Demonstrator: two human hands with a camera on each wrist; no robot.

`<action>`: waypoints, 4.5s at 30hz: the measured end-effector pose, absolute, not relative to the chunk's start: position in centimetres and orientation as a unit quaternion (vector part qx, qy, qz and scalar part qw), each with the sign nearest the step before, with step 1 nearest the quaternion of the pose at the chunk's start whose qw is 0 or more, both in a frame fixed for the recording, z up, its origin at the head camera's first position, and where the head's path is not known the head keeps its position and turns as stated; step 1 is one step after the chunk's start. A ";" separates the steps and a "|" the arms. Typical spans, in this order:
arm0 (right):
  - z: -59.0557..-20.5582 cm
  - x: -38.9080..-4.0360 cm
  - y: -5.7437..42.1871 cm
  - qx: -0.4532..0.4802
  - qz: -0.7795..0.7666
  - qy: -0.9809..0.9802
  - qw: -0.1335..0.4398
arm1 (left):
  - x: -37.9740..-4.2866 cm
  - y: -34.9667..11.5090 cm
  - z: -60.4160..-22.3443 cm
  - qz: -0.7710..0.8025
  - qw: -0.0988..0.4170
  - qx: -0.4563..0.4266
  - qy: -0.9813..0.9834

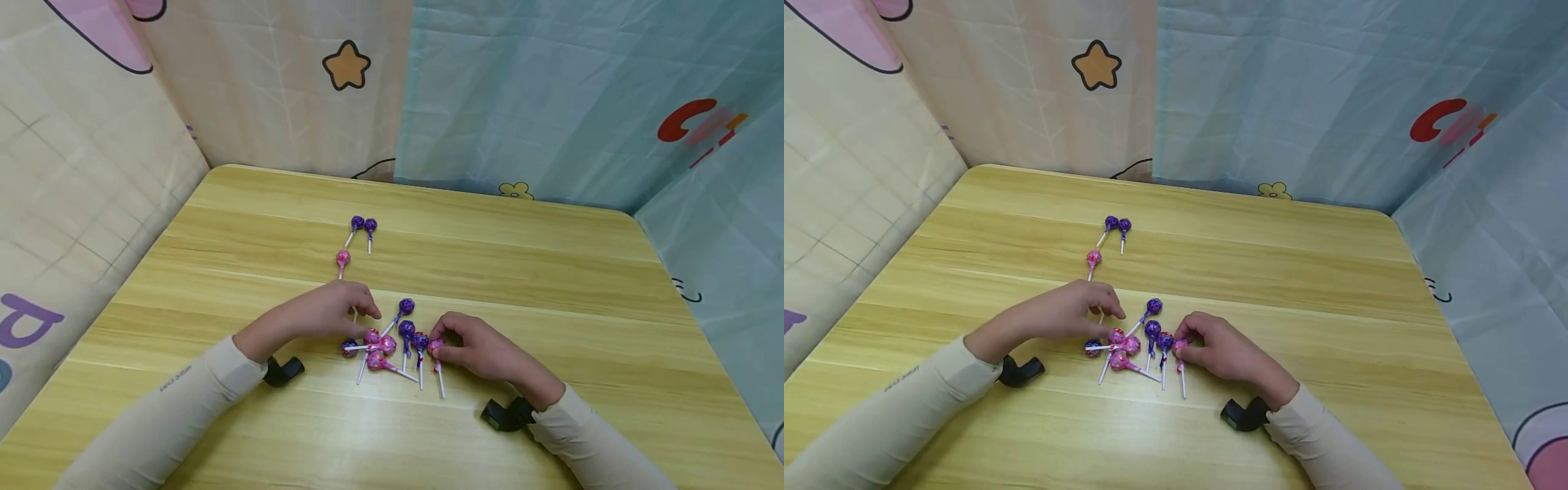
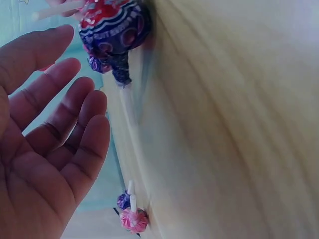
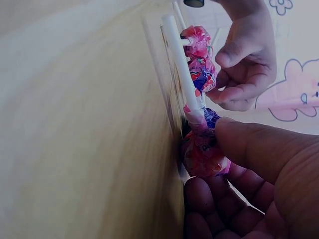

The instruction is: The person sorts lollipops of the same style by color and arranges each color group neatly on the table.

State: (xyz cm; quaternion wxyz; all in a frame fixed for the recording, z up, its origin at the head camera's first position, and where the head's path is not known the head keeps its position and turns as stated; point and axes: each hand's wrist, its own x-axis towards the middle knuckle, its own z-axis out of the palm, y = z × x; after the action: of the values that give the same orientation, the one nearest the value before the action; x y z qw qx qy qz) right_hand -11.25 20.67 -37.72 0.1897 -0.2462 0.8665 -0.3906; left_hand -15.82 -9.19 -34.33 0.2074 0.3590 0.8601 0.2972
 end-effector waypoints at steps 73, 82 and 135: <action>-37.8 -11.3 20.7 -0.251 -0.396 0.863 0.188 | -16.8 -8.9 -34.4 0.328 0.172 0.311 0.875; -37.9 -11.3 20.7 -0.252 -0.399 0.861 0.189 | -17.4 -8.8 -33.7 0.328 0.165 0.316 0.875; -33.8 -15.8 19.2 -0.242 -0.405 0.874 0.117 | -15.9 -8.5 -35.8 0.315 0.205 0.330 0.866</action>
State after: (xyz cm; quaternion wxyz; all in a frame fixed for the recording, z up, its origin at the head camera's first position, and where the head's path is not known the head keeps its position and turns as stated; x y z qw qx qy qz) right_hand -15.77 19.25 -33.80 0.1171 -0.2416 0.8742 -0.4047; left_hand -15.92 -8.50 -35.77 0.2045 0.3303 0.8660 0.3148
